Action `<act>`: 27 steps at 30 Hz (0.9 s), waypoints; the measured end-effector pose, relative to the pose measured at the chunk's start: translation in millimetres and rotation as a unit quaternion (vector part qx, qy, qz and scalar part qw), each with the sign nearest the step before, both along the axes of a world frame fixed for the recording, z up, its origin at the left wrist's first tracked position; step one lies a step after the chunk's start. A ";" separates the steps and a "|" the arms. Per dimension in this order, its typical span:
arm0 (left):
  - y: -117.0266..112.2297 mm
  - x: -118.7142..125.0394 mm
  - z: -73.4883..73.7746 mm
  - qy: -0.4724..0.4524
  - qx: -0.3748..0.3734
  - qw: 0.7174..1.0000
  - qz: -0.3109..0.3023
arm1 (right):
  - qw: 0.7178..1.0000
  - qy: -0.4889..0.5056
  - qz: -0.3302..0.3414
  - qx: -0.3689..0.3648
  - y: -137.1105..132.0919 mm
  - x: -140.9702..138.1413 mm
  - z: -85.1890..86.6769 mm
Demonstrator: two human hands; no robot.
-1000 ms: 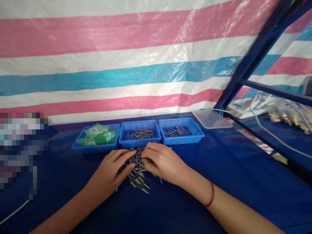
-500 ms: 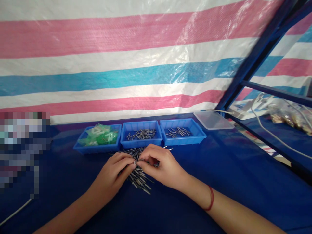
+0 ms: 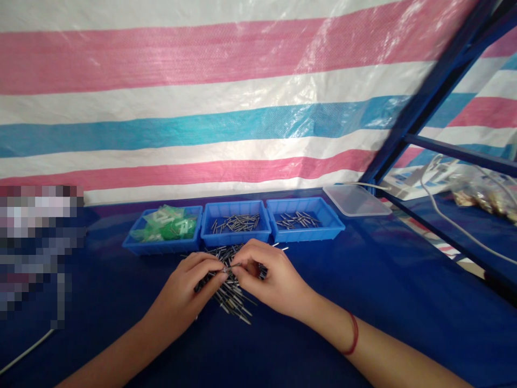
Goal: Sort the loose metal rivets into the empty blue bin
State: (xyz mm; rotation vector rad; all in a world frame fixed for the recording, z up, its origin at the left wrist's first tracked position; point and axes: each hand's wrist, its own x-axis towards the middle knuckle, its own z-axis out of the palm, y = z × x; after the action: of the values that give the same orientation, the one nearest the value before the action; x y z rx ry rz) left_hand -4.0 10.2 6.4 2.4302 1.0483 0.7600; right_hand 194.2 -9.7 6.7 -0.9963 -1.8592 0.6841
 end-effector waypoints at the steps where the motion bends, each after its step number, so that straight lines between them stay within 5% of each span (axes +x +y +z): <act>1: 0.0 -0.4 0.3 -0.003 -0.001 1.000 0.003 | 1.000 0.000 0.000 0.001 0.3 0.2 0.1; 10: -0.8 -0.5 7.7 -0.020 0.015 0.999 0.042 | 0.999 -0.008 -0.032 0.020 3.1 0.6 -0.2; 18: -0.8 -3.6 10.7 -0.044 0.068 0.996 0.038 | 0.993 -0.079 0.009 0.086 6.2 6.7 1.5; 22: 6.9 -12.2 19.0 0.000 0.100 0.994 0.049 | 0.977 -0.105 -0.119 0.142 14.6 29.3 15.0; 27: 15.5 -25.4 32.5 0.040 0.136 0.984 0.106 | 0.907 -0.191 -0.331 0.174 29.8 67.8 23.8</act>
State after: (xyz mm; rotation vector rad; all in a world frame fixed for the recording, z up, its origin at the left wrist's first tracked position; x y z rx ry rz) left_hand -29.4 25.8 38.9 2.6229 1.3269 0.9350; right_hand 262.0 20.1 30.5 -1.4732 -1.7059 -0.2622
